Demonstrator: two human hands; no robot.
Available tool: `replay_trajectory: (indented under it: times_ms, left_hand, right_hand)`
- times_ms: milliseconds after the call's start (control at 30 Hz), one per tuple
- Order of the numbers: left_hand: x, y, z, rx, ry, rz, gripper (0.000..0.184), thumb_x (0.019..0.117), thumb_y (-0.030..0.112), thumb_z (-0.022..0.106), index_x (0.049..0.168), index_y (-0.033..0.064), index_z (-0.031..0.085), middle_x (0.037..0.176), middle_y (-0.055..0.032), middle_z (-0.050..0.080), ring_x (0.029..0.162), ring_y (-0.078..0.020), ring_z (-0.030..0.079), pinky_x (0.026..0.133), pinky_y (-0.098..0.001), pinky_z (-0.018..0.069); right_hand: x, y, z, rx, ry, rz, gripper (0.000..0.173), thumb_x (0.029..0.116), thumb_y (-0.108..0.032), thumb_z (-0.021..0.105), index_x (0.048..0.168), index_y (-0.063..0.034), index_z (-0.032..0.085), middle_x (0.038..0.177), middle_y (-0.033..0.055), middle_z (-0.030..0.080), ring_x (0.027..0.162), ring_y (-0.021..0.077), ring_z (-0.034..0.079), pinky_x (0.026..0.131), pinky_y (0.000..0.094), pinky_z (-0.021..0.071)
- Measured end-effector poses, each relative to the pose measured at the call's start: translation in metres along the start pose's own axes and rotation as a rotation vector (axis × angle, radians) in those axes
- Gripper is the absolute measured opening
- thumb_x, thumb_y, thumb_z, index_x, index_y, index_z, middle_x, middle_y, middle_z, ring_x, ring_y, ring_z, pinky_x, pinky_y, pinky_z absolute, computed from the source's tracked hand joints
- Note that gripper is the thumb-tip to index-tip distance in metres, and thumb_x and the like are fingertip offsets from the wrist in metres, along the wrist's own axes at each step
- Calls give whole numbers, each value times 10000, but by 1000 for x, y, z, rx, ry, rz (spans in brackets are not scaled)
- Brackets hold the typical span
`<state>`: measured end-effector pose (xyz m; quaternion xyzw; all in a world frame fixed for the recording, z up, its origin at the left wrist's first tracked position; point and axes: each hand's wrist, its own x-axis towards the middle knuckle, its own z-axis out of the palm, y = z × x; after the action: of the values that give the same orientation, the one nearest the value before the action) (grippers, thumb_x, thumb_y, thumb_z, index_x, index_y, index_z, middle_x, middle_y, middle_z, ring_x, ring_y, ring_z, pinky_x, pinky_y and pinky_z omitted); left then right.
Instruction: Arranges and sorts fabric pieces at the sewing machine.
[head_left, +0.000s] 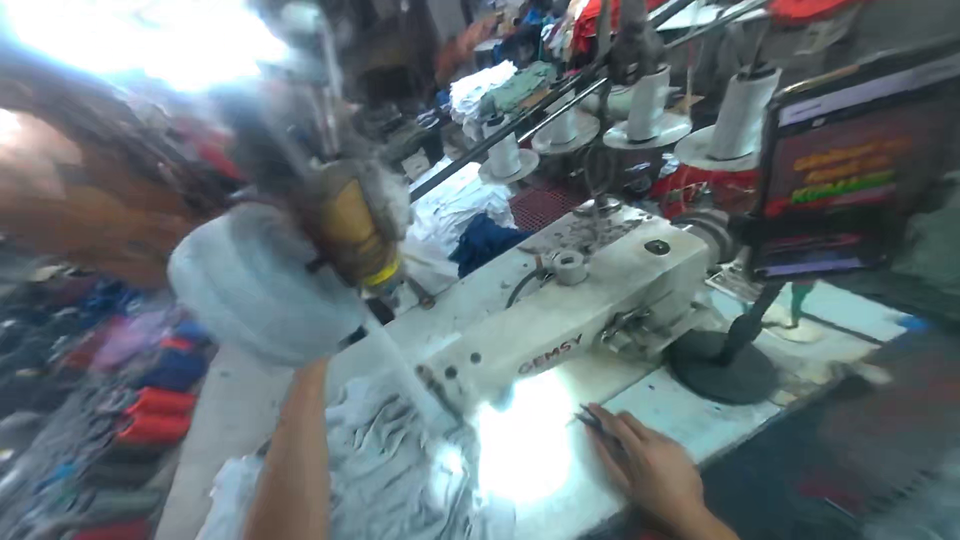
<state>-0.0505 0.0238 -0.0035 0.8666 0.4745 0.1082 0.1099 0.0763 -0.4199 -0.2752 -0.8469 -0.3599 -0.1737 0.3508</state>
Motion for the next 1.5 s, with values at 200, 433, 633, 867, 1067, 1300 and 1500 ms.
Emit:
replay_trajectory:
  times_ms: [200,433,633,867,1067,1300,1500]
  left_hand:
    - [-157,-55,-42,-119,200,223,320,1027,340,617,1109,45,710,1145,-148,648,988,-269,663,874,-487,569]
    - [-342,-99,13,-247,372,171,165,943,251,704,938,111,792,950,2,716,793,-36,680,719,-216,601]
    - [-364,-102,54,-138,209,-36,465,867,474,775,1213,163,754,1220,-81,678,1107,-220,665,944,-442,575]
    - [-394,-109,65,-213,424,15,154,950,211,696,990,94,789,967,-47,728,856,-97,709,774,-266,612]
    - [-407,-106,66,-291,460,-84,191,976,220,660,989,53,753,938,-52,707,794,-86,688,735,-255,606]
    - [-406,-105,71,-405,486,-80,216,992,225,626,992,41,739,917,-38,691,791,-42,664,736,-207,587]
    - [-404,-108,67,-408,460,-39,179,974,222,664,993,65,749,951,-24,698,827,-33,677,749,-203,599]
  right_hand:
    - [7,-16,-21,15,-44,-114,433,1000,-390,535,1297,-131,715,946,158,726,610,335,675,474,514,516]
    - [0,-24,-21,63,-126,-173,458,1007,-432,519,1297,-128,701,996,144,737,666,335,694,509,539,520]
    - [-55,-99,-33,458,-378,-184,412,1002,-408,619,1274,-110,705,964,61,738,684,150,669,598,368,593]
    - [-101,-167,-36,670,-635,-265,380,997,-399,669,1325,-209,686,1056,10,736,850,108,706,746,339,618]
    - [-56,-231,-24,491,-408,-585,344,1018,-478,577,1260,-271,708,934,-18,715,698,140,681,554,354,569]
    - [-37,-288,-5,471,-376,-684,255,1001,-300,598,1207,-268,745,940,-2,705,689,157,679,528,348,567]
    - [-40,-285,-1,506,-411,-712,235,1018,-267,583,1191,-278,741,934,-28,715,720,150,691,562,355,583]
